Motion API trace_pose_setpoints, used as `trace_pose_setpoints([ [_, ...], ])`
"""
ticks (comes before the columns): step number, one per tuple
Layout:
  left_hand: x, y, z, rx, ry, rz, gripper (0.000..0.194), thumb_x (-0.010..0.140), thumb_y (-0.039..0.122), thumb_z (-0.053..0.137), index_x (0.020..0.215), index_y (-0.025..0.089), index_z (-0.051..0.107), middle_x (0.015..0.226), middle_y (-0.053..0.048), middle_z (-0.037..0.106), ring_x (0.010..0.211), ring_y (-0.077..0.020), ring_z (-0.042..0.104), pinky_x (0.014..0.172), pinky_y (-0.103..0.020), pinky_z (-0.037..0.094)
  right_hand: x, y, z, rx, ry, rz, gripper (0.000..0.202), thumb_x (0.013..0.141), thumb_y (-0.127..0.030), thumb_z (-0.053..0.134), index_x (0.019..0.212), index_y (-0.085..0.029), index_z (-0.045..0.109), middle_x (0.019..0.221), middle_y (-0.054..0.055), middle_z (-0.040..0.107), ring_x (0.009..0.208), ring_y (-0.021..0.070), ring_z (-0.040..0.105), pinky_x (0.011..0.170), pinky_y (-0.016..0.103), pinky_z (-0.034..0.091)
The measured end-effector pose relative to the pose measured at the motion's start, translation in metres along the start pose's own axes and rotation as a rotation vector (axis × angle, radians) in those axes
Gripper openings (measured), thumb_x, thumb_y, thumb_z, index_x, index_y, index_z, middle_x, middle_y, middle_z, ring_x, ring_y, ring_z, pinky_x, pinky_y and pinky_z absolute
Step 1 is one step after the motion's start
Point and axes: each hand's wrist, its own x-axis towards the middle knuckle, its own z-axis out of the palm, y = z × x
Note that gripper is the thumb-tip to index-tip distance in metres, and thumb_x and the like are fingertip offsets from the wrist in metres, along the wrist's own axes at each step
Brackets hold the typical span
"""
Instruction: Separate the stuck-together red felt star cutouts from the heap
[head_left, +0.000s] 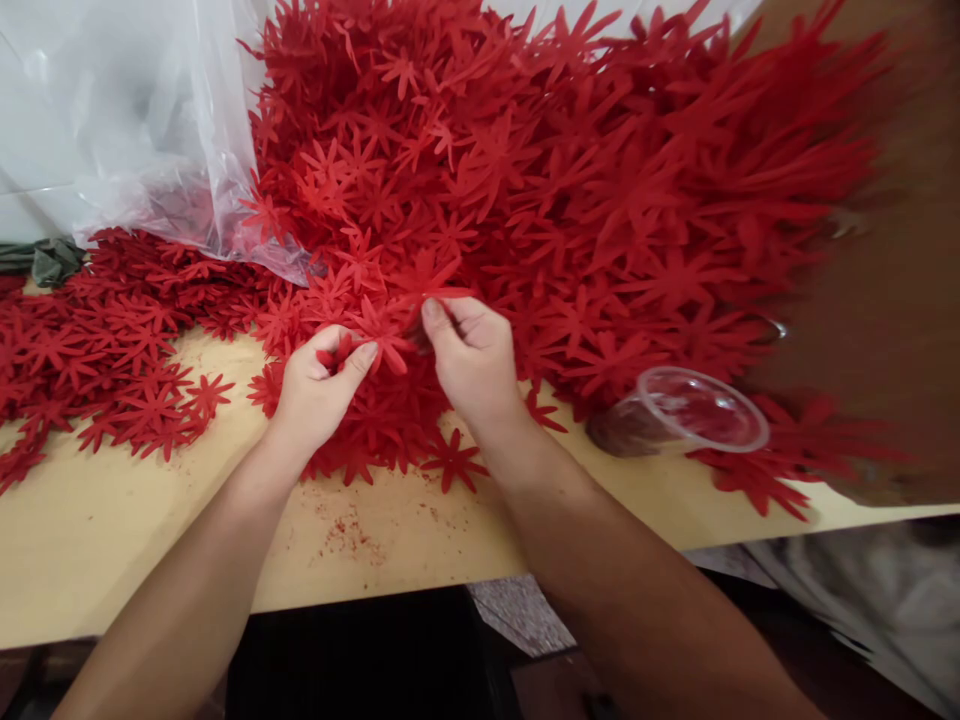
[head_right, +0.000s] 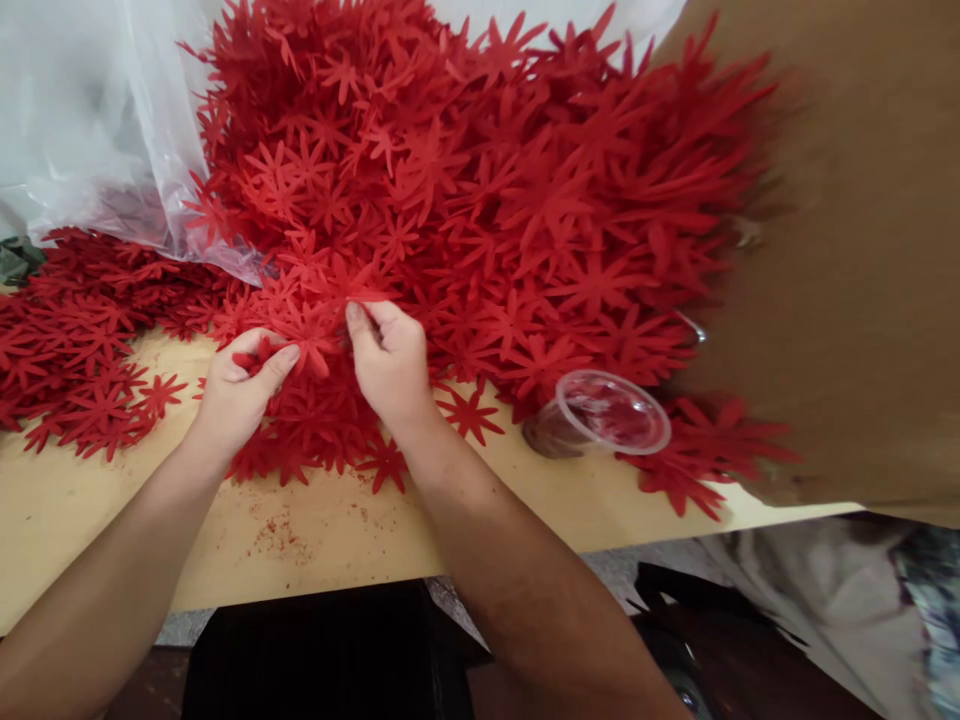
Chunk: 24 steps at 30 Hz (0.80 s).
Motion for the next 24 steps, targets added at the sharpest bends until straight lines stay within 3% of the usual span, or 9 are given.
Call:
trace_pose_setpoints([
  [5,0.001,-0.004,-0.002,-0.067,0.047,-0.017,0.03,0.073,0.034,0.067,0.058,0.018,0.047,0.053,0.006,0.038,0.049,-0.0061,0.032,0.048,-0.021,0.029,0.01,0.015,-0.01,0.002,0.043,-0.02,0.019,0.08,-0.041,0.057,0.09,-0.024,0.059,0.075,0.001,0.06,0.064,0.0123,0.055,0.063,0.031,0.051],
  [9,0.001,-0.004,-0.002,-0.084,0.055,-0.02,0.03,0.07,0.037,0.07,0.059,0.018,0.049,0.053,0.007,0.037,0.049,-0.0057,0.03,0.047,-0.021,0.029,0.006,0.013,-0.009,-0.08,-0.044,-0.128,0.038,0.08,-0.035,0.059,0.116,-0.026,0.054,0.109,0.007,0.06,0.097,0.0185,0.058,0.085,0.038,0.051],
  [12,0.002,-0.004,-0.001,-0.078,0.049,-0.001,0.03,0.071,0.036,0.07,0.059,0.018,0.049,0.054,0.007,0.038,0.05,-0.0054,0.032,0.049,-0.02,0.03,0.001,0.004,-0.009,-0.17,-0.015,-0.219,0.037,0.081,-0.037,0.056,0.117,-0.027,0.056,0.123,0.009,0.052,0.115,0.0223,0.05,0.095,0.041,0.047],
  [15,0.002,-0.004,-0.001,-0.08,0.02,0.018,0.026,0.071,0.036,0.069,0.063,0.017,0.053,0.055,0.006,0.042,0.053,-0.0058,0.036,0.054,-0.02,0.034,-0.004,-0.005,-0.007,-0.158,-0.017,-0.242,0.029,0.083,-0.042,0.053,0.105,-0.025,0.062,0.111,0.008,0.057,0.108,0.0207,0.054,0.093,0.04,0.047],
  [20,0.002,-0.003,0.001,-0.068,-0.033,0.019,0.022,0.071,0.034,0.069,0.065,0.016,0.056,0.061,0.005,0.049,0.06,-0.0072,0.042,0.059,-0.021,0.037,-0.006,-0.006,0.002,0.058,-0.247,-0.093,0.029,0.075,-0.047,0.063,0.086,-0.02,0.061,0.078,0.002,0.063,0.073,0.0128,0.06,0.071,0.03,0.051],
  [24,0.002,-0.003,0.001,-0.028,-0.016,-0.001,0.022,0.071,0.034,0.069,0.064,0.017,0.056,0.057,0.006,0.046,0.056,-0.0065,0.039,0.057,-0.022,0.035,-0.002,-0.004,0.003,0.127,-0.159,-0.012,0.034,0.068,-0.052,0.067,0.072,-0.02,0.056,0.062,-0.003,0.055,0.055,0.0076,0.05,0.052,0.023,0.044],
])
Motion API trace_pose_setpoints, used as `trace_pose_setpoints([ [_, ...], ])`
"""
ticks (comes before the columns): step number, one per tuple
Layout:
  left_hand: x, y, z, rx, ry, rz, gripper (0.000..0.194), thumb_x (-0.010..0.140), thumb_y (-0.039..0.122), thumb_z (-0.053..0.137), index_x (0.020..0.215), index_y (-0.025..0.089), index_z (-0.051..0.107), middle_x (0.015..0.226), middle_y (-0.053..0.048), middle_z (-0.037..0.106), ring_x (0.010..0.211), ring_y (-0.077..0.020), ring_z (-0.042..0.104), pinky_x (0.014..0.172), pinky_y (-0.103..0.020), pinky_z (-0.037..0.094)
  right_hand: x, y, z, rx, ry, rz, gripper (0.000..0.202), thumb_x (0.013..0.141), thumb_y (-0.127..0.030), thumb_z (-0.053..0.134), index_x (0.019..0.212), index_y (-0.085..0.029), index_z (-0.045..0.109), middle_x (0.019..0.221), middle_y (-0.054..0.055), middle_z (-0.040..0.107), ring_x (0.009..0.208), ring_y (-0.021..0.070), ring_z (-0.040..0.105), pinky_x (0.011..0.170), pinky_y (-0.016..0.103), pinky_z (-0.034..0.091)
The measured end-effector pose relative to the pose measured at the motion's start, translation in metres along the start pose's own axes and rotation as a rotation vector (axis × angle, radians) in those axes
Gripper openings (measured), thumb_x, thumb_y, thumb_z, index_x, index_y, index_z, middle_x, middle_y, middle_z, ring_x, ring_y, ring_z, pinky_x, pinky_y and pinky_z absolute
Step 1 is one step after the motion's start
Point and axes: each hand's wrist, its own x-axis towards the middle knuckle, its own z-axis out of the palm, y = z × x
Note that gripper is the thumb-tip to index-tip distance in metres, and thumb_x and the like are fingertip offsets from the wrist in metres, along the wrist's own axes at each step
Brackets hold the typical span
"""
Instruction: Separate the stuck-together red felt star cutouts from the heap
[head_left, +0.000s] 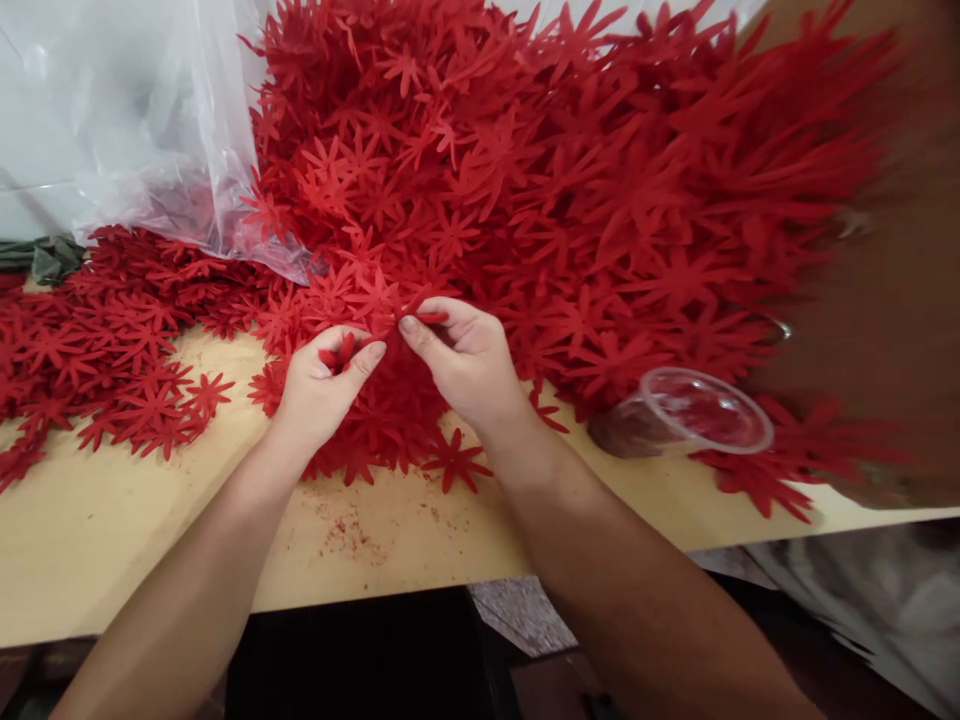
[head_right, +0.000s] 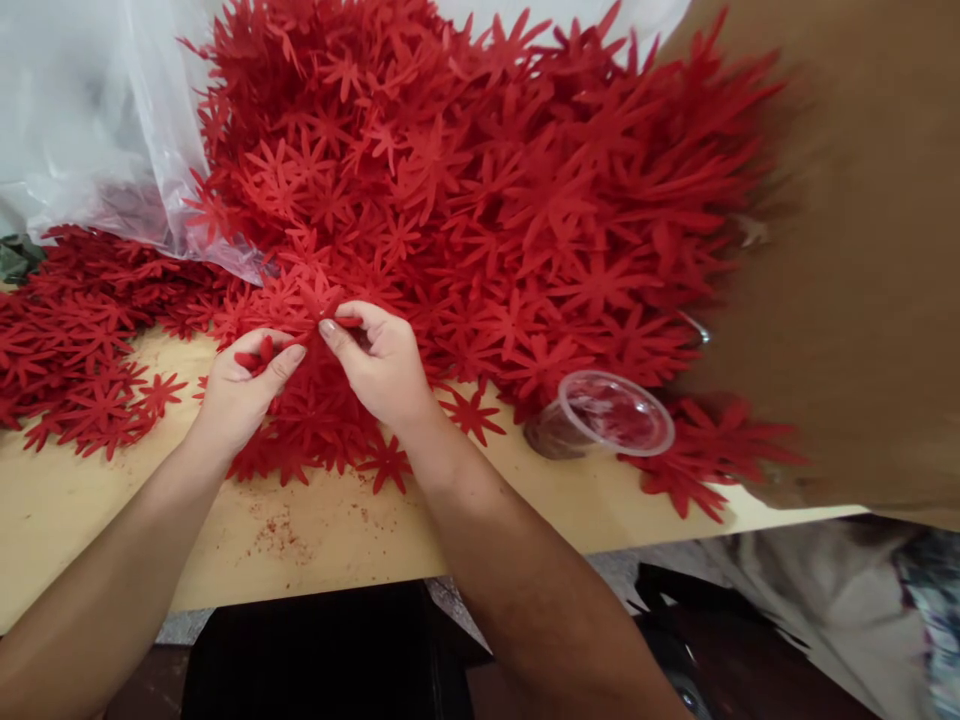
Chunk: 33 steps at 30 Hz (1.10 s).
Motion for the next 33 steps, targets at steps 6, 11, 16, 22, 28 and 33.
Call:
trace_pose_setpoints([
  [6,0.0,0.001,0.0,-0.082,0.05,-0.006,0.024,0.066,0.039,0.073,0.073,0.018,0.064,0.066,0.004,0.056,0.061,-0.0065,0.048,0.062,-0.021,0.041,-0.001,-0.005,0.001,-0.004,0.024,0.069,0.045,0.07,-0.059,0.06,0.058,-0.019,0.047,0.049,-0.006,0.042,0.047,0.0051,0.039,0.045,0.021,0.035],
  [11,-0.002,0.005,0.001,-0.205,0.011,-0.068,0.033,0.059,0.044,0.077,0.076,0.018,0.065,0.064,0.004,0.057,0.059,-0.006,0.05,0.061,-0.021,0.044,-0.006,-0.009,0.007,-0.067,-0.033,0.06,0.046,0.071,-0.06,0.059,0.057,-0.018,0.049,0.052,-0.004,0.045,0.049,0.0057,0.039,0.046,0.022,0.033],
  [16,0.001,0.001,0.002,-0.236,0.116,-0.051,0.024,0.06,0.035,0.078,0.071,0.017,0.065,0.062,0.005,0.058,0.057,-0.0043,0.049,0.06,-0.018,0.043,-0.008,-0.008,0.011,-0.004,-0.143,0.042,0.046,0.076,-0.062,0.052,0.058,-0.019,0.046,0.054,-0.004,0.042,0.05,0.0062,0.038,0.048,0.022,0.037],
  [22,0.004,0.001,-0.002,-0.34,0.218,-0.116,0.033,0.061,0.035,0.077,0.056,0.016,0.051,0.042,0.01,0.039,0.038,-0.0013,0.029,0.038,-0.017,0.024,-0.006,-0.005,0.007,0.061,-0.277,0.024,0.036,0.072,-0.055,0.062,0.076,-0.02,0.056,0.073,0.0,0.06,0.071,0.0116,0.056,0.074,0.029,0.05],
  [28,0.01,0.001,-0.007,-0.445,0.27,-0.162,0.045,0.06,0.032,0.078,0.053,0.018,0.035,0.039,0.012,0.032,0.033,-0.0001,0.024,0.034,-0.015,0.017,0.0,-0.006,0.0,0.019,-0.144,0.062,0.045,0.068,-0.061,0.062,0.06,-0.02,0.046,0.056,-0.004,0.044,0.055,0.0075,0.042,0.057,0.024,0.042],
  [33,0.008,0.004,-0.006,-0.426,0.223,-0.177,0.044,0.061,0.034,0.077,0.052,0.017,0.037,0.039,0.012,0.032,0.033,0.0005,0.024,0.034,-0.015,0.02,0.001,-0.01,-0.002,-0.072,-0.035,0.087,0.057,0.069,-0.068,0.054,0.051,-0.02,0.028,0.05,-0.007,0.022,0.047,0.004,0.023,0.045,0.023,0.022],
])
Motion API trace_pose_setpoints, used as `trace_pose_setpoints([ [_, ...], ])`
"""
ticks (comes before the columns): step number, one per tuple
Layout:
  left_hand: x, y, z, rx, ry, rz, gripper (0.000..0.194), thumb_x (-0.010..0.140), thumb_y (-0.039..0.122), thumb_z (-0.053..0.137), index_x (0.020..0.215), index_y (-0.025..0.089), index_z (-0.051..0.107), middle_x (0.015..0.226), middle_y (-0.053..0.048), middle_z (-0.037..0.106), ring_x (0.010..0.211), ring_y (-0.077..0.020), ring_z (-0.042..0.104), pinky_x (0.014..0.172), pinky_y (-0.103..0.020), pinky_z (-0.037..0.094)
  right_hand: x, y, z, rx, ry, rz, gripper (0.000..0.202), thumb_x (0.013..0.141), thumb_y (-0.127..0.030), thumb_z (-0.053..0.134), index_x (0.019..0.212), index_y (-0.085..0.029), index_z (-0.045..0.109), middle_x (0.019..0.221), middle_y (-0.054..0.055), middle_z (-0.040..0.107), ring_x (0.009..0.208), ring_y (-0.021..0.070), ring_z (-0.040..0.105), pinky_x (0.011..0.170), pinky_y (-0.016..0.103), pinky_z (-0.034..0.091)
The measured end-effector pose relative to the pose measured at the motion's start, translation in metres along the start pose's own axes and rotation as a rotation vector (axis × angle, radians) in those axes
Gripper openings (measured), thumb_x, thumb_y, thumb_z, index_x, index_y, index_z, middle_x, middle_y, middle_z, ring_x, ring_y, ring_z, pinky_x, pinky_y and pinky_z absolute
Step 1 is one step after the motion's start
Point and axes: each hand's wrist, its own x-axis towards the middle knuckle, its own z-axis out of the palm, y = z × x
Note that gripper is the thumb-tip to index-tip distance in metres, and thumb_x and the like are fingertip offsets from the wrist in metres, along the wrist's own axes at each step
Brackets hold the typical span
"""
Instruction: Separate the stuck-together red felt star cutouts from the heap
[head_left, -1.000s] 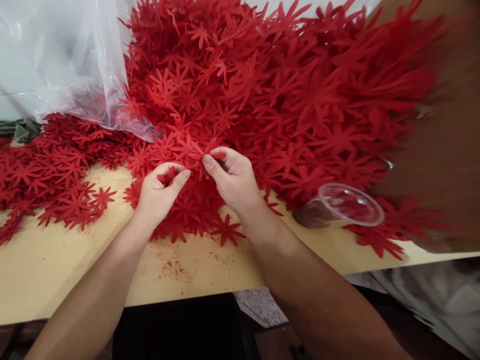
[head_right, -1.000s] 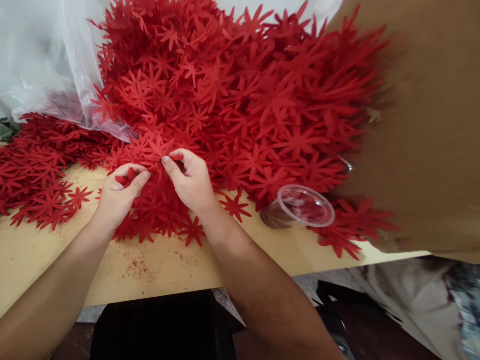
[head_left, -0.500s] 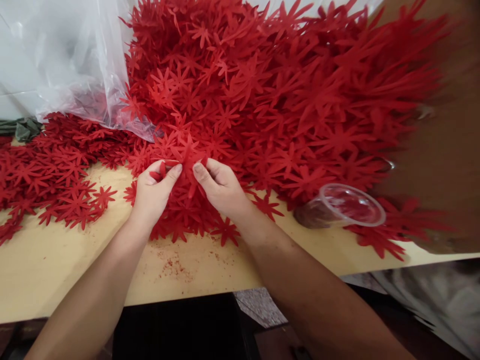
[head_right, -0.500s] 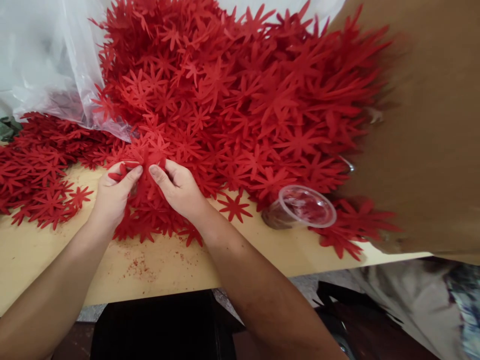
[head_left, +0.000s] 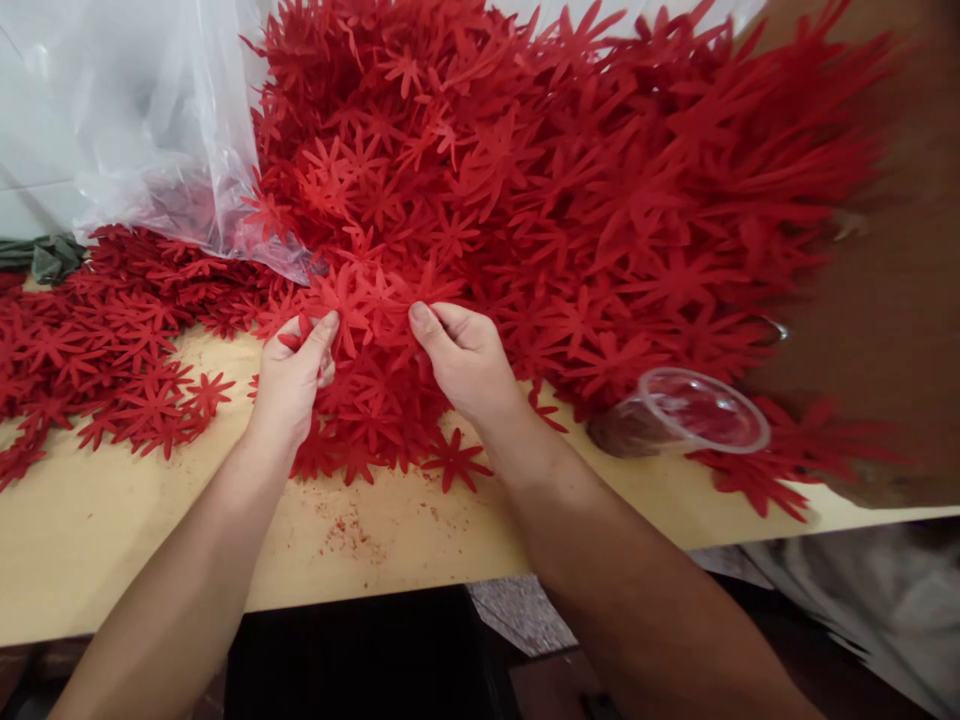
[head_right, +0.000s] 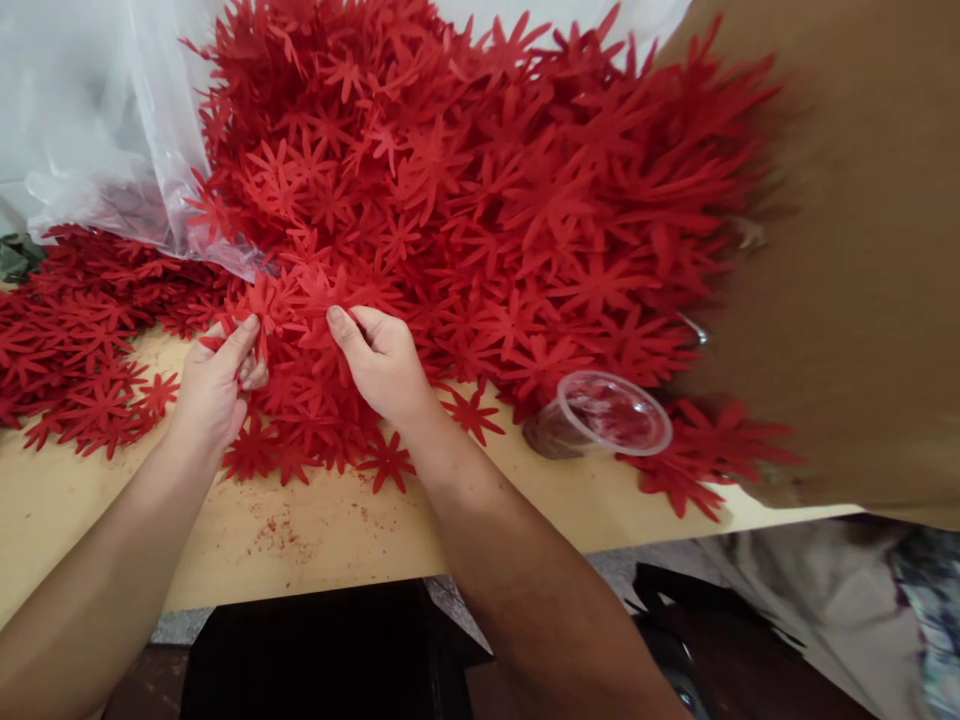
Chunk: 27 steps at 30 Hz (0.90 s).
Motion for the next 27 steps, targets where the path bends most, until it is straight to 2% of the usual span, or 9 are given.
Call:
trace_pose_setpoints([
  [5,-0.005,0.0,0.001,0.039,-0.11,-0.012,0.044,0.059,0.041,0.078,0.053,0.016,0.042,0.039,0.011,0.036,0.034,-0.0001,0.029,0.035,-0.015,0.024,0.001,0.002,0.0,0.024,0.058,0.012,0.057,0.07,-0.069,0.052,0.052,-0.021,0.028,0.05,-0.007,0.023,0.047,0.0046,0.021,0.045,0.024,0.022],
  [9,-0.004,-0.001,0.0,0.049,-0.133,-0.02,0.042,0.058,0.042,0.078,0.055,0.017,0.045,0.04,0.01,0.038,0.034,-0.0008,0.032,0.035,-0.016,0.025,0.004,0.009,0.0,0.08,0.108,-0.028,0.043,0.066,-0.061,0.063,0.068,-0.022,0.047,0.057,-0.005,0.039,0.051,0.0068,0.034,0.048,0.024,0.032],
  [11,-0.003,-0.002,-0.001,0.063,-0.133,-0.021,0.041,0.059,0.042,0.078,0.056,0.017,0.045,0.04,0.011,0.037,0.034,-0.0008,0.032,0.036,-0.017,0.025,0.005,0.011,-0.001,0.088,0.131,-0.032,0.039,0.067,-0.057,0.066,0.077,-0.023,0.05,0.063,-0.004,0.047,0.055,0.0083,0.04,0.053,0.025,0.037],
  [13,-0.003,-0.002,-0.001,0.077,-0.14,-0.018,0.041,0.06,0.042,0.077,0.056,0.017,0.044,0.04,0.011,0.037,0.035,-0.0009,0.031,0.036,-0.017,0.025,0.006,0.011,-0.001,0.091,0.127,-0.031,0.036,0.068,-0.055,0.066,0.078,-0.023,0.051,0.066,-0.003,0.049,0.058,0.0092,0.043,0.056,0.025,0.04],
  [16,-0.004,-0.002,-0.001,0.078,-0.161,-0.015,0.042,0.061,0.041,0.076,0.055,0.017,0.043,0.041,0.01,0.037,0.035,-0.0007,0.03,0.036,-0.017,0.024,0.005,0.008,-0.001,0.085,0.106,-0.051,0.038,0.068,-0.058,0.064,0.071,-0.022,0.049,0.064,-0.003,0.047,0.059,0.0091,0.042,0.057,0.025,0.039],
  [20,-0.004,-0.001,-0.001,0.073,-0.169,-0.005,0.043,0.062,0.04,0.076,0.054,0.017,0.041,0.041,0.01,0.037,0.035,-0.0007,0.03,0.036,-0.016,0.023,0.005,0.005,-0.004,0.02,0.133,-0.029,0.049,0.069,-0.063,0.06,0.057,-0.021,0.037,0.055,-0.005,0.031,0.051,0.0068,0.028,0.048,0.024,0.027],
  [22,-0.004,-0.001,-0.001,0.077,-0.167,0.001,0.043,0.062,0.041,0.076,0.054,0.017,0.042,0.041,0.01,0.038,0.035,-0.001,0.031,0.036,-0.017,0.024,0.005,0.006,-0.006,-0.007,0.153,-0.022,0.051,0.069,-0.064,0.058,0.056,-0.021,0.036,0.055,-0.005,0.027,0.051,0.0067,0.025,0.047,0.025,0.023],
  [27,-0.004,-0.003,-0.001,0.09,-0.113,0.007,0.04,0.058,0.041,0.078,0.056,0.017,0.047,0.043,0.009,0.041,0.038,-0.002,0.033,0.038,-0.018,0.025,0.007,0.005,-0.01,-0.11,0.188,-0.121,0.05,0.07,-0.065,0.056,0.057,-0.02,0.039,0.062,-0.003,0.035,0.06,0.0081,0.033,0.056,0.025,0.031],
])
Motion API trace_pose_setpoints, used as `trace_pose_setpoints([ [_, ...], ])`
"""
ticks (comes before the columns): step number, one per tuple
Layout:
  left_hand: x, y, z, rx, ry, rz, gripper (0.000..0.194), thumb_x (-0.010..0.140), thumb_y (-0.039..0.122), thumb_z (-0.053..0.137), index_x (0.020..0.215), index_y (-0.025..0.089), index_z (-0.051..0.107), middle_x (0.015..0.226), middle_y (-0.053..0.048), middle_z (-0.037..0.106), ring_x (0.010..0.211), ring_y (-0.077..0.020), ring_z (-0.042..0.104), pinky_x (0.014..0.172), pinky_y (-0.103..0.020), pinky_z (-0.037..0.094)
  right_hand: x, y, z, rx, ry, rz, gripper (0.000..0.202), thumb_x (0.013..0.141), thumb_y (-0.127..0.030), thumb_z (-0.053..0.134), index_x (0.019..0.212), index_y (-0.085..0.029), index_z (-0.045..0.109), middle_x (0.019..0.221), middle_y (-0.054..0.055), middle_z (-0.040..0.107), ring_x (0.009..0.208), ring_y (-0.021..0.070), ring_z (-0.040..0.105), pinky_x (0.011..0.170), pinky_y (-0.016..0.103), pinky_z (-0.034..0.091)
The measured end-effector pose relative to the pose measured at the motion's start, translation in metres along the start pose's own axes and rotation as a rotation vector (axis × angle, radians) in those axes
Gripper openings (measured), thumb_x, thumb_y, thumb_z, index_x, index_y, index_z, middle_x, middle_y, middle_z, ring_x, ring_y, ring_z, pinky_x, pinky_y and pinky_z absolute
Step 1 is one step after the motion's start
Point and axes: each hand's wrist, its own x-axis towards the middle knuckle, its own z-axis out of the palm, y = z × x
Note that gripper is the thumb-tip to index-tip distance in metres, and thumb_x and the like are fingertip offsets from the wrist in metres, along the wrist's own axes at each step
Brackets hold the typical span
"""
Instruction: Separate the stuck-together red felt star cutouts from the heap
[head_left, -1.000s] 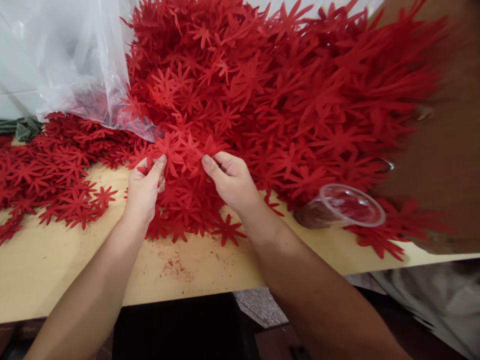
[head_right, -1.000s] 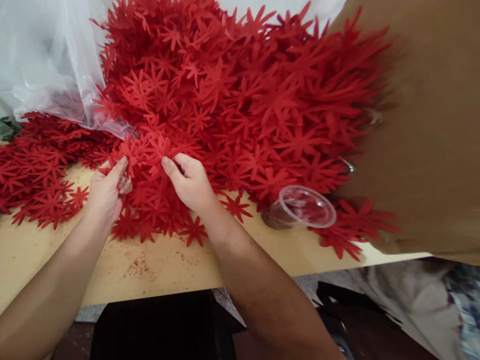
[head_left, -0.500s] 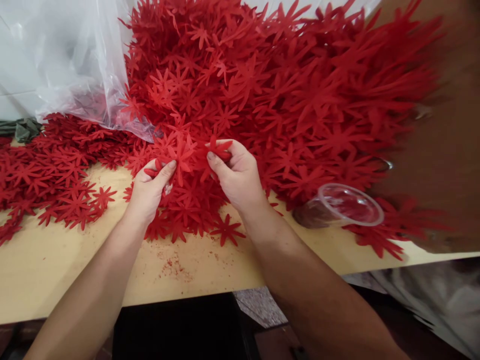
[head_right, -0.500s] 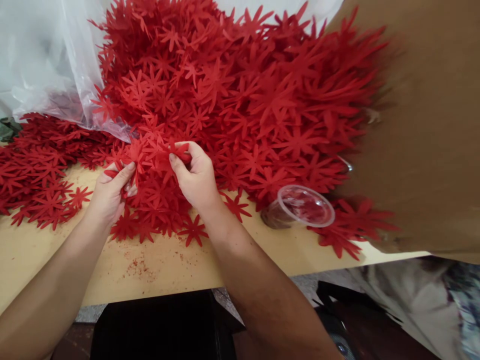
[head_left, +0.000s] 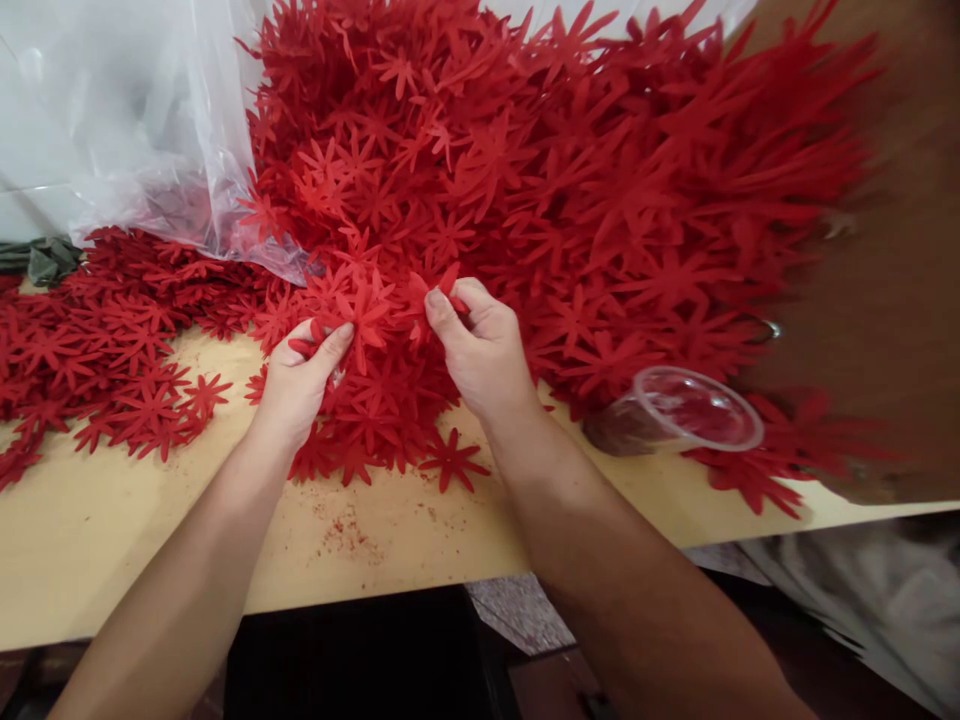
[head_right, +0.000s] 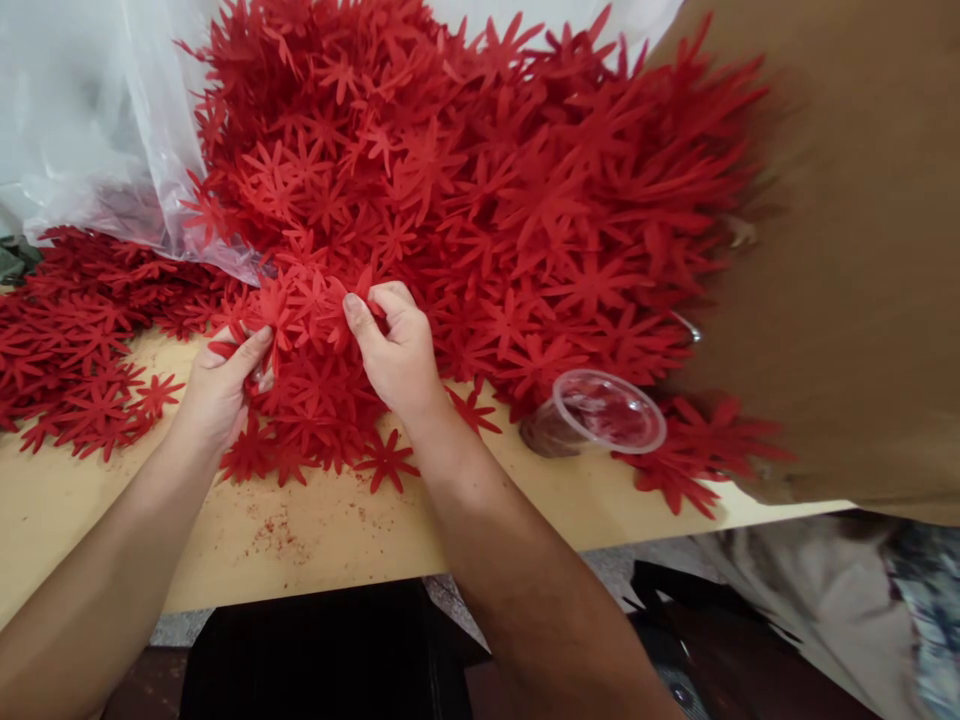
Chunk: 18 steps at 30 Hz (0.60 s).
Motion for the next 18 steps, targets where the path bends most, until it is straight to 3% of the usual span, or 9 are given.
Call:
trace_pose_setpoints([
  [7,0.002,-0.007,-0.001,0.06,0.047,0.085,0.035,0.061,0.043,0.076,0.059,0.017,0.053,0.055,0.006,0.05,0.053,-0.0051,0.047,0.055,-0.019,0.039,-0.002,0.004,0.005,0.124,-0.058,0.151,0.052,0.074,-0.065,0.052,0.054,-0.021,0.034,0.052,-0.006,0.027,0.048,0.0064,0.03,0.047,0.024,0.028],
  [14,-0.006,-0.004,0.005,0.215,-0.035,0.2,0.02,0.067,0.037,0.072,0.071,0.019,0.065,0.071,0.002,0.064,0.069,-0.0093,0.058,0.071,-0.022,0.047,-0.007,0.003,0.011,0.225,-0.147,0.196,0.05,0.072,-0.071,0.048,0.061,-0.022,0.042,0.057,-0.004,0.043,0.054,0.0085,0.041,0.053,0.024,0.04],
  [18,-0.008,-0.001,0.009,0.276,-0.054,0.243,0.014,0.067,0.029,0.073,0.074,0.017,0.068,0.086,-0.003,0.069,0.085,-0.0117,0.062,0.085,-0.025,0.047,-0.013,0.0,0.017,0.251,-0.263,0.181,0.053,0.069,-0.073,0.049,0.059,-0.022,0.043,0.056,-0.003,0.042,0.057,0.0097,0.043,0.055,0.024,0.042],
])
